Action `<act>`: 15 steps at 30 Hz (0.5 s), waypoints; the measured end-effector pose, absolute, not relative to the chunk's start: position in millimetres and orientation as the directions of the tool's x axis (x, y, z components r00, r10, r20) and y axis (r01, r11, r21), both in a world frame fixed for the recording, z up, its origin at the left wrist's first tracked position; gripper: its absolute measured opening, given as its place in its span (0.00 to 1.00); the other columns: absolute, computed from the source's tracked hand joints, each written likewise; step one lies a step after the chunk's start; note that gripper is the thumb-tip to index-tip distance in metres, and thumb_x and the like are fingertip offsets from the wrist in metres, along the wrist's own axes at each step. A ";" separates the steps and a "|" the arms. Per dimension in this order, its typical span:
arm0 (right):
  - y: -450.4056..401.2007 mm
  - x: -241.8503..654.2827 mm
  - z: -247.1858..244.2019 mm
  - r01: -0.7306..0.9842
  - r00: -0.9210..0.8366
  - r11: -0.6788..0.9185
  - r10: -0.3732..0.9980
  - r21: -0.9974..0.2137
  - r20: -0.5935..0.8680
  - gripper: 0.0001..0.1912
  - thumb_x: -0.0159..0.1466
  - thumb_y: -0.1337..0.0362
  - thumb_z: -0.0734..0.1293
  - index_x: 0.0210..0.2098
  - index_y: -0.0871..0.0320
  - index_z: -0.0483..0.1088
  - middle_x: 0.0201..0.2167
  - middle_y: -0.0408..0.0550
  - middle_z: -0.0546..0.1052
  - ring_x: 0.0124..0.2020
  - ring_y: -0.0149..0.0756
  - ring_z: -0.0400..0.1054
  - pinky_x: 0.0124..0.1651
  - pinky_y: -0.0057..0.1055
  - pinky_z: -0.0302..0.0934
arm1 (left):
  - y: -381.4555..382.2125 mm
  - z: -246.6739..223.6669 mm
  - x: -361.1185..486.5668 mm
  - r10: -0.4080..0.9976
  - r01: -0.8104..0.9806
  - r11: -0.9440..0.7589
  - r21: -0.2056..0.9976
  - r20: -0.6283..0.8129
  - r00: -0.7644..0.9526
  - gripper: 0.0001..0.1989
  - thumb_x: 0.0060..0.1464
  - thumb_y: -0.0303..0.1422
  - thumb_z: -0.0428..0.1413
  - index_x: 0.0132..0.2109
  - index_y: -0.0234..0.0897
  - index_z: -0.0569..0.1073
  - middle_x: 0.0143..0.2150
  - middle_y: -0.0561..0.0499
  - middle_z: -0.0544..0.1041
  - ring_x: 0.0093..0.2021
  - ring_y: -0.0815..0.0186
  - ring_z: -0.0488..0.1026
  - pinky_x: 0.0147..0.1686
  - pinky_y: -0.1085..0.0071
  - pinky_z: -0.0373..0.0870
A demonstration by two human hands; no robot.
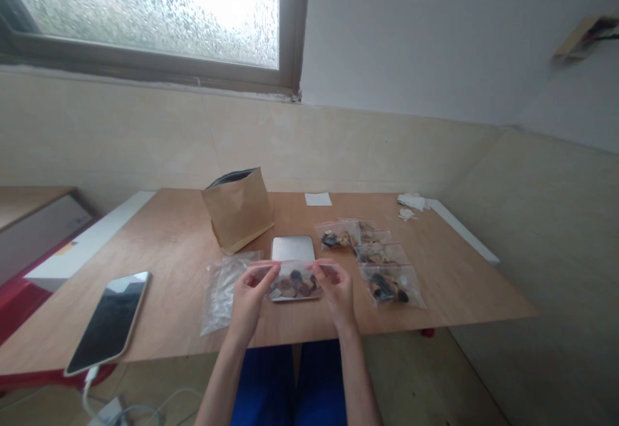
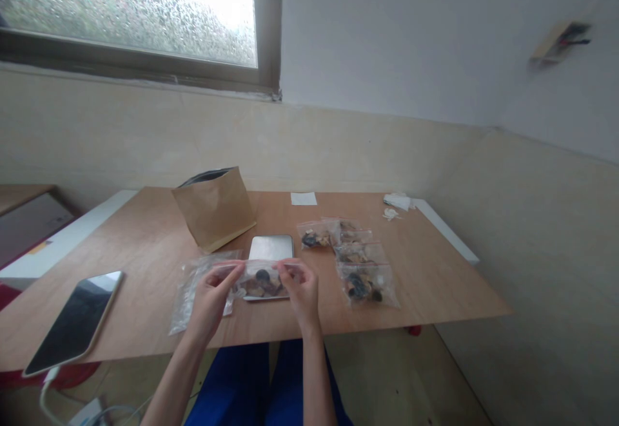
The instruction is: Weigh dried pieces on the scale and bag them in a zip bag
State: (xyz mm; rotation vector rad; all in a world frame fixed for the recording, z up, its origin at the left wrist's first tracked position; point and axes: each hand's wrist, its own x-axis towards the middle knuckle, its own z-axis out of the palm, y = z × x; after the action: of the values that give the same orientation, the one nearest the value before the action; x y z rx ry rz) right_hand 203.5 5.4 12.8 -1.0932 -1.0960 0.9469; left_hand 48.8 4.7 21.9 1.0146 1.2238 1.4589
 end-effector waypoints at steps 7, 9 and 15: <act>4.1 200.7 17.1 -0.072 0.271 0.195 0.948 -0.978 0.169 0.10 0.54 0.57 0.70 0.26 0.59 0.73 0.25 0.45 0.77 0.26 0.32 0.69 0.30 0.26 0.62 | 2.0 26.7 41.9 0.974 0.008 -0.147 0.989 0.146 -0.172 0.12 0.44 0.40 0.61 0.30 0.34 0.77 0.32 0.49 0.76 0.36 0.63 0.73 0.35 0.72 0.69; 4.1 200.7 18.8 -0.072 0.268 0.192 0.949 -0.979 0.167 0.10 0.53 0.57 0.70 0.26 0.59 0.73 0.25 0.45 0.77 0.26 0.32 0.69 0.30 0.26 0.62 | 2.3 27.0 39.7 0.970 0.034 -0.167 0.985 0.170 -0.172 0.11 0.45 0.39 0.61 0.30 0.35 0.77 0.31 0.50 0.75 0.36 0.65 0.72 0.35 0.74 0.68; 5.3 204.3 17.0 -0.124 0.200 0.189 0.966 -0.974 0.162 0.10 0.54 0.57 0.70 0.28 0.58 0.71 0.25 0.46 0.78 0.30 0.34 0.72 0.36 0.29 0.65 | 2.8 21.6 38.0 0.990 -0.055 -0.134 0.990 0.130 -0.057 0.11 0.45 0.40 0.60 0.30 0.35 0.75 0.32 0.51 0.74 0.32 0.67 0.72 0.31 0.75 0.68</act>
State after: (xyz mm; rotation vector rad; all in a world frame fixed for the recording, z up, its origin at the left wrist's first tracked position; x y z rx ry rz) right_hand 204.3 5.3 17.0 -1.0614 -1.0474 1.0070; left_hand 38.0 2.8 21.6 1.2358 1.1392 1.3737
